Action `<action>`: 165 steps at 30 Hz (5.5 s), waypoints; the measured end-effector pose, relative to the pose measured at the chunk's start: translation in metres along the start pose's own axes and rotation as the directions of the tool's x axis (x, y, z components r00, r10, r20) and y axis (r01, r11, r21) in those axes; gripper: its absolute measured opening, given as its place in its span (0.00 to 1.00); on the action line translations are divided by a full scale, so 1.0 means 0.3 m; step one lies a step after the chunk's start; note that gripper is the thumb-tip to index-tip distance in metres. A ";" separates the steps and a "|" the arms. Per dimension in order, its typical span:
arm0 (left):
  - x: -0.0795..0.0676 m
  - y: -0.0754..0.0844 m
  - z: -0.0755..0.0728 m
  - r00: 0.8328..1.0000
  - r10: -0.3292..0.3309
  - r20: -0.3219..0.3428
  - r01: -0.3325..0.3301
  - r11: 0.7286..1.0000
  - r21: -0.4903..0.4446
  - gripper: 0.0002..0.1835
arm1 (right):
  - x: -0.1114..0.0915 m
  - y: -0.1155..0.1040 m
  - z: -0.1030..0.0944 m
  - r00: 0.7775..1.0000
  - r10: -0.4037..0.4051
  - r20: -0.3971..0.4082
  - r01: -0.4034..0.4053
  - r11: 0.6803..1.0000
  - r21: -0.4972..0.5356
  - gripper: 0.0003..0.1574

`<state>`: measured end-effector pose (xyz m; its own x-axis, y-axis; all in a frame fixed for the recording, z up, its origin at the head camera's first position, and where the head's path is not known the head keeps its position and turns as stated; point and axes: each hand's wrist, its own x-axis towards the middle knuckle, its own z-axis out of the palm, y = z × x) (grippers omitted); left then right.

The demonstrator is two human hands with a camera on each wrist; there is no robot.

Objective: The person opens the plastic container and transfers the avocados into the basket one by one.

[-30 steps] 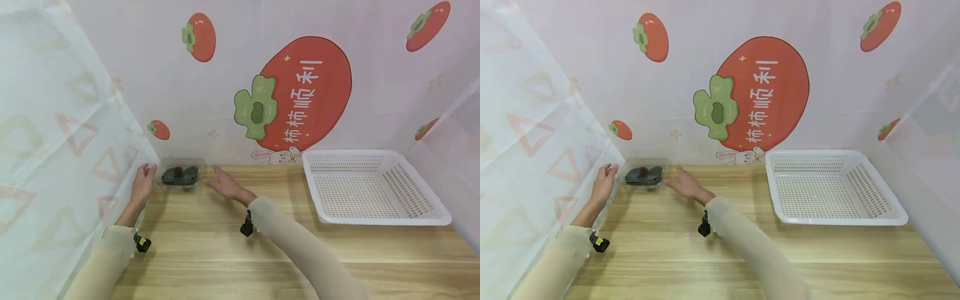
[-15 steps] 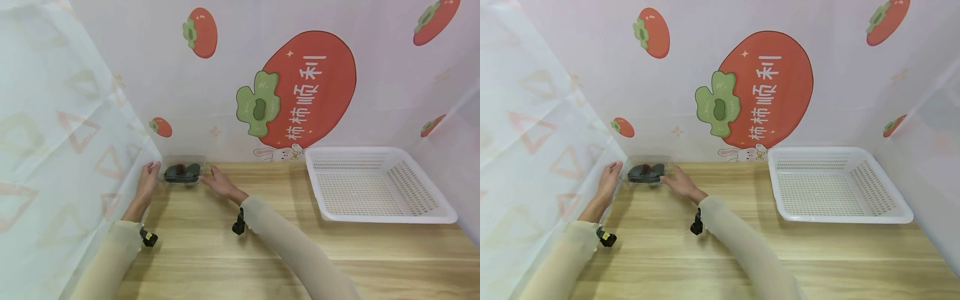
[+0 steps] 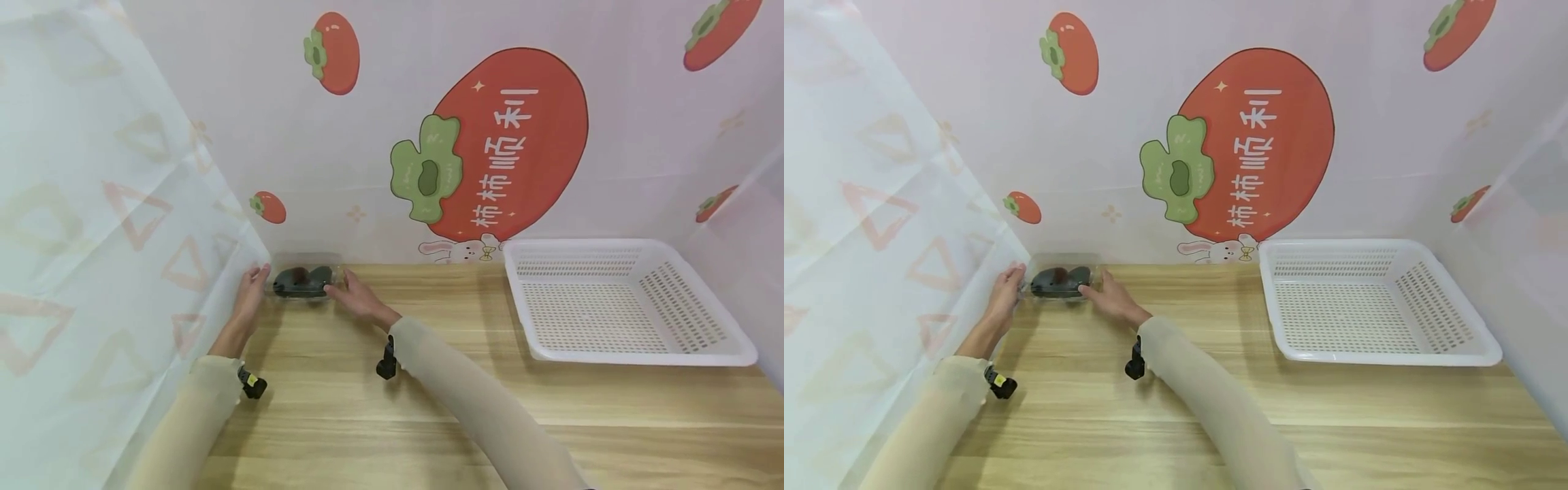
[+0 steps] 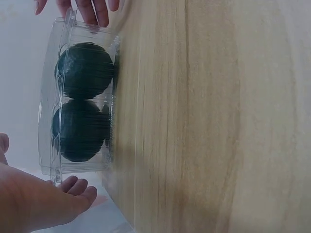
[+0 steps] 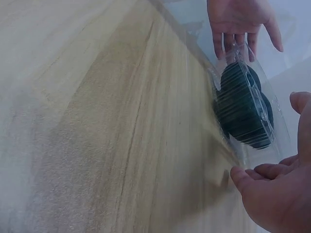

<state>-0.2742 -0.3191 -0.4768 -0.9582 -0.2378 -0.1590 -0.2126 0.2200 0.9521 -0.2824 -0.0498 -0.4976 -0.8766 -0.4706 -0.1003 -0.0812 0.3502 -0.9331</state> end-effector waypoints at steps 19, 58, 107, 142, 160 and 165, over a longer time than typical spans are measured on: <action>0.034 -0.004 0.024 0.998 -0.042 0.046 0.043 0.999 -0.029 0.38 | 0.021 -0.012 0.034 0.998 0.043 -0.038 -0.041 0.997 0.060 0.54; 0.027 -0.027 0.043 0.995 -0.071 0.071 0.073 0.997 -0.024 0.36 | 0.022 -0.022 0.037 0.998 0.003 -0.058 0.002 0.997 0.081 0.40; -0.163 0.095 0.154 0.957 -0.032 0.287 0.041 0.999 -0.026 0.43 | -0.186 -0.087 -0.126 0.993 -0.016 -0.119 0.007 0.997 -0.082 0.39; -0.253 0.079 0.338 0.916 -0.034 0.399 0.038 0.999 -0.002 0.42 | -0.362 0.002 -0.237 0.982 -0.013 -0.188 -0.007 0.994 -0.105 0.33; -0.267 0.059 0.398 0.906 -0.035 0.423 0.044 0.999 -0.010 0.42 | -0.398 0.054 -0.257 0.975 -0.014 -0.222 -0.019 0.989 -0.146 0.36; -0.278 0.055 0.410 0.901 -0.033 0.433 0.039 0.999 -0.004 0.42 | -0.405 0.071 -0.258 0.971 0.012 -0.238 -0.051 0.986 -0.160 0.37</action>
<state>-0.2213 -0.1793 -0.4800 -0.9388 0.1884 -0.2882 -0.2490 0.2070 0.9461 -0.2143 0.0776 -0.4784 -0.9651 -0.2604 -0.0267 -0.1110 0.4993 -0.8593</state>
